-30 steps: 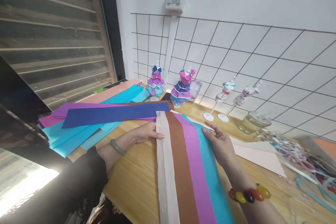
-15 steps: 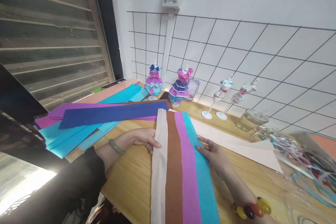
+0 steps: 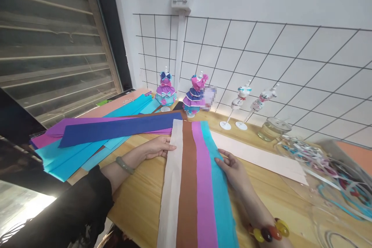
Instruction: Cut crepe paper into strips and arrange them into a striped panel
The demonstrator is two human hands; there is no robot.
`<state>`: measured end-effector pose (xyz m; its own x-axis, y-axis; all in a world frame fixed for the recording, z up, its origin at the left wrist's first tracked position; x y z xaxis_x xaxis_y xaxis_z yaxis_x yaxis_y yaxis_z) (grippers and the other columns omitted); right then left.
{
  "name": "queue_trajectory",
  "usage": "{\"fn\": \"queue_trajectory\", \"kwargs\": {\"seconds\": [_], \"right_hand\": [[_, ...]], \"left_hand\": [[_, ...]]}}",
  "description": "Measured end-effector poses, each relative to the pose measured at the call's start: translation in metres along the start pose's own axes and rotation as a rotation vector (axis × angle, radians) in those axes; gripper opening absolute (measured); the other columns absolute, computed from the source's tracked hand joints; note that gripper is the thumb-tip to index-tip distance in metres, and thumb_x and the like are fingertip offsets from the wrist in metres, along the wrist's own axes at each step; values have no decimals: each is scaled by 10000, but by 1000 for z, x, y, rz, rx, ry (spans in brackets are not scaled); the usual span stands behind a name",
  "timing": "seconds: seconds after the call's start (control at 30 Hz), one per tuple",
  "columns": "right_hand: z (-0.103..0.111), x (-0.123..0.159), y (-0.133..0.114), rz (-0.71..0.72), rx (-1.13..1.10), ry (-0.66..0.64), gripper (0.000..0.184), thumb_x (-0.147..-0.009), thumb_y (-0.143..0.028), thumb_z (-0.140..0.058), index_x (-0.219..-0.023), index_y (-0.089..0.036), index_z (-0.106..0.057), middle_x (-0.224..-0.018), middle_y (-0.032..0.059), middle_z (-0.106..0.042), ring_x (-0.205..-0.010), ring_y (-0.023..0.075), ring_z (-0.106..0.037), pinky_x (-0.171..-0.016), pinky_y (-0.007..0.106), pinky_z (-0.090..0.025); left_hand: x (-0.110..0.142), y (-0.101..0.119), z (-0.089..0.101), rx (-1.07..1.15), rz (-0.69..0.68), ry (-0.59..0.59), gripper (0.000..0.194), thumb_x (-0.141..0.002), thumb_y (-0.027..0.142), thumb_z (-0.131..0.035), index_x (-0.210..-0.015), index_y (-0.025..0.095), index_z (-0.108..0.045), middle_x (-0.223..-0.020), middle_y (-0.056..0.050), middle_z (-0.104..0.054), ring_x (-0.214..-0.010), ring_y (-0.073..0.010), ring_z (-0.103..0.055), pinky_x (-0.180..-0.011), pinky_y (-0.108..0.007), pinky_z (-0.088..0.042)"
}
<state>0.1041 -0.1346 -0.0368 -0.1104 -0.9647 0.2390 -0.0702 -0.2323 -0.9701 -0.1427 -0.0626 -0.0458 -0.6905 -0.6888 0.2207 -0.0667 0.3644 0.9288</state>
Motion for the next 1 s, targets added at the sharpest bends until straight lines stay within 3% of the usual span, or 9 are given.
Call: {"fn": "queue_trajectory", "kwargs": {"seconds": [0.3, 0.53, 0.77, 1.0], "right_hand": [[9, 6, -5, 61, 7, 23, 485, -669, -352, -719, -1100, -247, -524, -682, -30, -663, -585, 129, -619, -507, 218, -484], [2, 7, 6, -9, -7, -77, 533, -662, -423, -704, -1117, -220, -518, -817, 42, -697, -705, 210, -661, -626, 337, -534], [5, 6, 4, 52, 7, -27, 653, -620, -425, -731, -1182, -237, -456, -816, 22, -698, -667, 206, -664, -596, 335, -540], [8, 4, 2, 68, 43, -12, 550, -620, -392, -732, -1080, -208, -494, -723, 8, -681, -576, 166, -637, -529, 284, -509]], "left_hand": [[1, 1, -1, -12, 19, 21, 400, -619, 301, -732, -978, 171, -615, -975, -85, -654, -816, -181, -635, -686, -296, -513], [2, 2, -3, -38, 32, 50, 412, -644, 337, -709, -1001, 161, -601, -993, -97, -648, -844, -199, -634, -710, -324, -516], [5, 1, -16, -66, 42, -16, 496, -644, 308, -723, -1094, 181, -559, -1134, -124, -594, -981, -233, -595, -774, -340, -501], [4, 1, -14, -80, 48, 29, 492, -624, 319, -735, -1061, 162, -572, -1066, -125, -626, -965, -239, -603, -751, -323, -506]]}}
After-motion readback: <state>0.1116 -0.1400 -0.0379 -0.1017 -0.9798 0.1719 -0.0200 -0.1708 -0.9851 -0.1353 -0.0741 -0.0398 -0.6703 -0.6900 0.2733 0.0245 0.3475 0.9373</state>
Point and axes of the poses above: each hand's wrist, its own x-axis away from the middle knuckle, its own z-axis out of the back of the hand, y = z × x, the point moved 5 cm from there along -x, towards the middle knuckle
